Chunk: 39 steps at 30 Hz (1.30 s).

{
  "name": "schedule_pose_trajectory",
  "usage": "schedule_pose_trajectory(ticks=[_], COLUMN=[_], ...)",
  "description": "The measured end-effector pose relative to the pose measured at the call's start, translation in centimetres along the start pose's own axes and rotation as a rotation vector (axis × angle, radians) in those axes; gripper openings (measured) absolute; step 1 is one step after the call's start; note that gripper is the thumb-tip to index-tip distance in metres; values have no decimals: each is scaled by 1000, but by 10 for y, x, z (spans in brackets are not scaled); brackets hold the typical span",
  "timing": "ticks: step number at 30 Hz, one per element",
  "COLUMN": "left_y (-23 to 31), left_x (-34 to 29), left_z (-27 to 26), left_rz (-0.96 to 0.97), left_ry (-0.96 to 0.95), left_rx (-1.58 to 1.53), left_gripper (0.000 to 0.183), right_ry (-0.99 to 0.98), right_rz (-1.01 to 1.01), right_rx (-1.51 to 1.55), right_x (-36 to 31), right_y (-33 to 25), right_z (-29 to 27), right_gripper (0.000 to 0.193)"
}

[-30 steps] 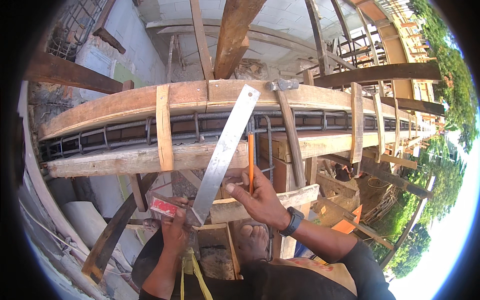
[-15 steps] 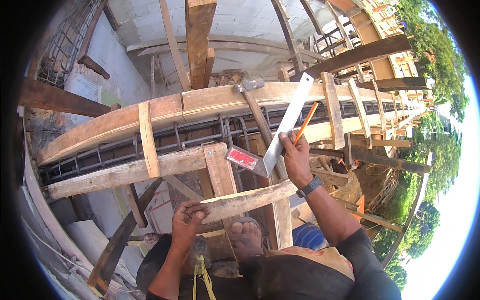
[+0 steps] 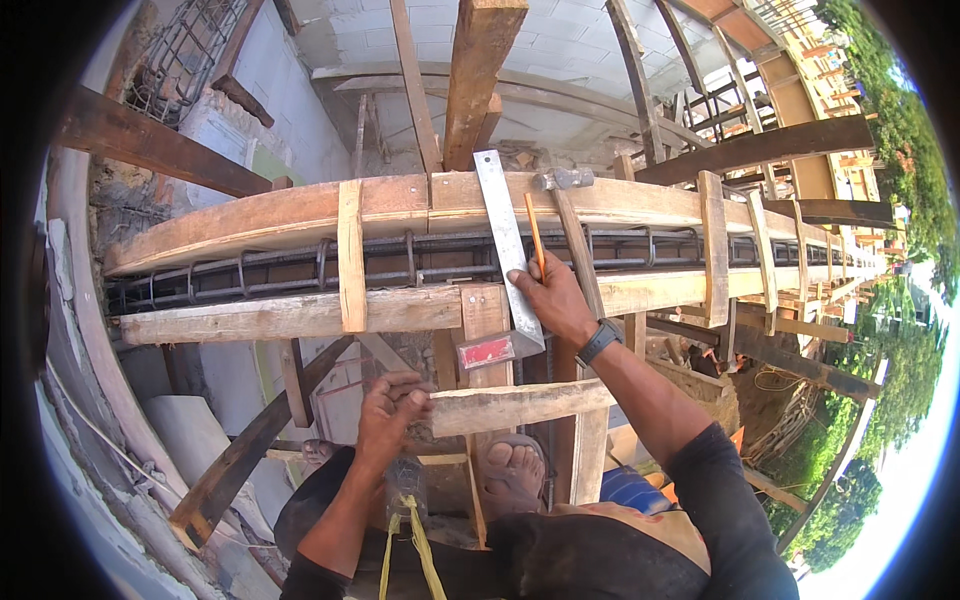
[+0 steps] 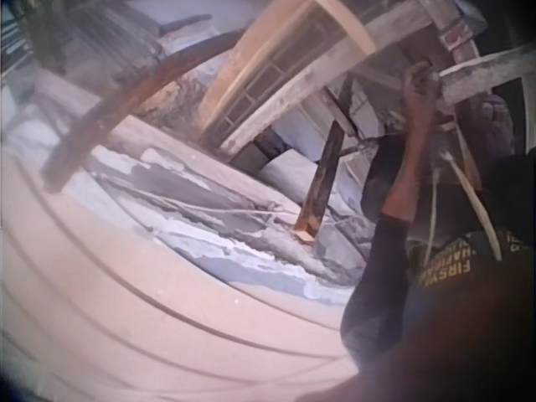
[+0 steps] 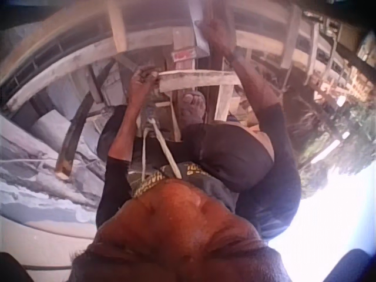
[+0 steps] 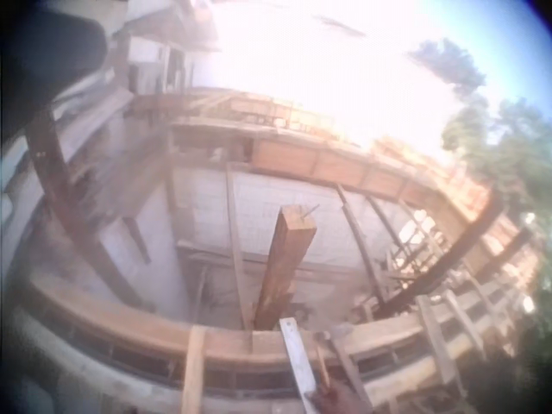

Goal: The person assembles wooden formwork on a construction site by positioning small wooden blocks against a curved wooden beam, hammering nails to secure them, and using a metal square and pencil to mark alignment. The person repeatedly measures, marks, and nails the blocks to ensure proper fit.

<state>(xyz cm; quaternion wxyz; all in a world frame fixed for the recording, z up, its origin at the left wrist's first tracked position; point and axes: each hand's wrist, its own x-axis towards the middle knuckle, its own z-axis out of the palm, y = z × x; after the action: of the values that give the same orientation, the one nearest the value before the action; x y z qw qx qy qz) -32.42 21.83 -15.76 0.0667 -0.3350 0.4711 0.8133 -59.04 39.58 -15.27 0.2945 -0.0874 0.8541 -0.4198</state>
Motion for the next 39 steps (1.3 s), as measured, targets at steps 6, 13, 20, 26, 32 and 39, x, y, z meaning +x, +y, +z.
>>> schedule_pose_trajectory(ticks=[6,13,20,26,32,39], left_y=[-19,11,-1,-4,0,2], left_x=[-2,-11,0,1,4,4], left_z=[-10,-11,-10,-15,-17,-24], left_rz=[41,16,-11,-39,-79,-44], left_ry=[43,72,67,82,82,140], left_rx=[17,196,158,199,117,113], left_gripper=[40,38,40,38,38,40], right_ry=[86,34,-131,-190,-162,-177], right_rz=[-1,-542,-881,-804,-719,-722], right_rx=[-104,378,435,684,887,773], right_x=[-4,-82,-142,-149,-168,-132], right_y=[-1,-90,-169,-190,-186,-154], right_z=[6,-5,-23,-1,-30,5], right_gripper=[33,53,45,29,26,34])
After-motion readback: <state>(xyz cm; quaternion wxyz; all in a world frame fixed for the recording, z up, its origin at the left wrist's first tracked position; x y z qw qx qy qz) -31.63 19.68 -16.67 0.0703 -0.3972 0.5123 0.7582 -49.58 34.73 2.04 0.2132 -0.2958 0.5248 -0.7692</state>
